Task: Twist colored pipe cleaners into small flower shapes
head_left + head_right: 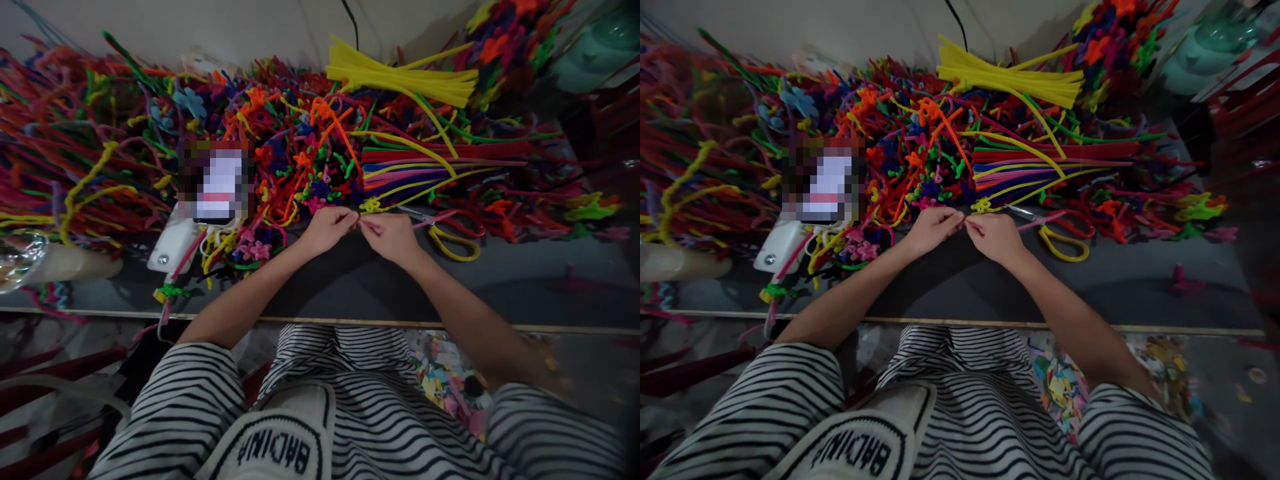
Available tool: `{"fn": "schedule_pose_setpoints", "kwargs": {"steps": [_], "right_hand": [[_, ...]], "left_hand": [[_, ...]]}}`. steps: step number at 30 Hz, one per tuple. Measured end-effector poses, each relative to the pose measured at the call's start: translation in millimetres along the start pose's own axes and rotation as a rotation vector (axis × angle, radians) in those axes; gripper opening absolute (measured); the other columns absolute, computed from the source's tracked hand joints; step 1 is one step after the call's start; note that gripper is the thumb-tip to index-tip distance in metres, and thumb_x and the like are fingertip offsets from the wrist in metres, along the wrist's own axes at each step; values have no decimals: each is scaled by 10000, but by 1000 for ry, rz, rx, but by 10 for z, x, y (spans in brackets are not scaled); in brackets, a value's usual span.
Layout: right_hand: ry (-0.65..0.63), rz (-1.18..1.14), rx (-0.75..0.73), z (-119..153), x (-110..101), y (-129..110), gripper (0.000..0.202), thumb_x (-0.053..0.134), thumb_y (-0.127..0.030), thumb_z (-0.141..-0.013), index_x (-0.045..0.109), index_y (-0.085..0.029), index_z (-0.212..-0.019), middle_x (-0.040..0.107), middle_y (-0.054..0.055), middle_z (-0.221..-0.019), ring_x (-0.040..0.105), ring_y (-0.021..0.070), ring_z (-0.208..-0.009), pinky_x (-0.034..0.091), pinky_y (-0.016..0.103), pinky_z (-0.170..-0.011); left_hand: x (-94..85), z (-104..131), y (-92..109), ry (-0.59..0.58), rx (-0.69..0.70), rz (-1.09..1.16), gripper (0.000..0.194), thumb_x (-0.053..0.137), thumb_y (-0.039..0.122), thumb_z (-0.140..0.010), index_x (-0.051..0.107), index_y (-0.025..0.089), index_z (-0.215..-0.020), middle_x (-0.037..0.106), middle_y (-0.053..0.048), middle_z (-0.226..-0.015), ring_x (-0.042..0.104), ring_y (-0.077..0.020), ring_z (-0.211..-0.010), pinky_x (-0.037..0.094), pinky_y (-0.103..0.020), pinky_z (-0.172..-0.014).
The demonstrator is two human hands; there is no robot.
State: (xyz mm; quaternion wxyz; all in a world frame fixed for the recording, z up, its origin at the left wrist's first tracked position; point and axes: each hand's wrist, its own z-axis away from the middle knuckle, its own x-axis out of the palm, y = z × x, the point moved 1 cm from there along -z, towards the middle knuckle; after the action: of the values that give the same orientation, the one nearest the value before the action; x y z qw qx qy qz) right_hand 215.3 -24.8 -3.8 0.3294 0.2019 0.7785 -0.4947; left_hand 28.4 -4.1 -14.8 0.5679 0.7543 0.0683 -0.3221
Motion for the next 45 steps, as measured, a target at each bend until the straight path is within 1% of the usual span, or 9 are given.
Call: {"fn": "schedule_pose_setpoints", "kwargs": {"steps": [3,6,10,16,21,27,31,37,45], "right_hand": [[-117,-333,98,-73,-33,111,316,728,-452,-880,785,-192,-710,617,6,-591,488,130,-560,364,285,-584],[-343,-704,196,-127,-60,204,403,867,-570,-742,795,-175,-710,522,-34,-527,384,82,-489,281,247,-491],[-424,-960,332,-127,-44,237,483,898,-603,-711,820,-143,-832,340,-109,-441,206,35,-410,122,229,-425],[-447,-985,362,-109,-1,195,485,922,-589,-688,813,-136,-824,351,-110,-440,211,26,-403,110,232,-420],[-373,-868,371,-118,20,187,492,898,-612,-682,809,-147,-818,345,-102,-463,218,43,-442,129,250,-451],[-93,-307,80,-113,41,55,377,633,-409,-875,618,-176,-579,363,-46,-514,312,82,-528,242,283,-565],[-7,-72,-8,-75,60,-49,359,546,-242,-881,490,-184,-532,386,-25,-518,379,94,-537,257,297,-594],[-8,-351,186,-66,94,64,398,663,-500,-902,795,-157,-748,568,-3,-546,437,115,-568,308,270,-581],[-40,-646,306,-114,100,122,548,814,-713,-729,810,-166,-747,585,-12,-582,425,101,-576,334,267,-582]], "left_hand": [[-106,4,-28,73,386,-321,382,435,395,-1111,735,164,-1065,770,-82,-924,713,-163,-842,523,-262,-729],[-206,-18,-76,44,740,-402,339,481,393,-1112,736,170,-1105,792,-79,-943,736,-161,-882,552,-264,-779],[-260,-48,-87,164,881,-323,209,579,344,-1076,708,183,-1044,789,-59,-937,738,-140,-858,567,-260,-786],[-179,-29,-51,130,768,-292,251,500,372,-1106,663,181,-1110,782,-66,-918,741,-151,-871,562,-262,-774],[-165,-18,-56,151,730,-376,290,470,334,-1112,671,187,-963,757,-56,-867,691,-157,-819,522,-269,-750],[-95,9,34,132,194,-317,229,594,297,-982,627,181,-788,667,-21,-688,610,-149,-642,415,-270,-618],[-71,4,114,129,-97,-95,251,640,309,-917,581,187,-704,607,16,-595,563,-120,-553,383,-250,-573],[-92,-34,99,110,-74,287,272,679,424,-895,651,184,-772,641,10,-665,562,-98,-592,453,-224,-586],[-85,-48,114,-21,-264,770,266,805,418,-786,731,168,-837,598,9,-666,525,-90,-601,378,-200,-498]]}}
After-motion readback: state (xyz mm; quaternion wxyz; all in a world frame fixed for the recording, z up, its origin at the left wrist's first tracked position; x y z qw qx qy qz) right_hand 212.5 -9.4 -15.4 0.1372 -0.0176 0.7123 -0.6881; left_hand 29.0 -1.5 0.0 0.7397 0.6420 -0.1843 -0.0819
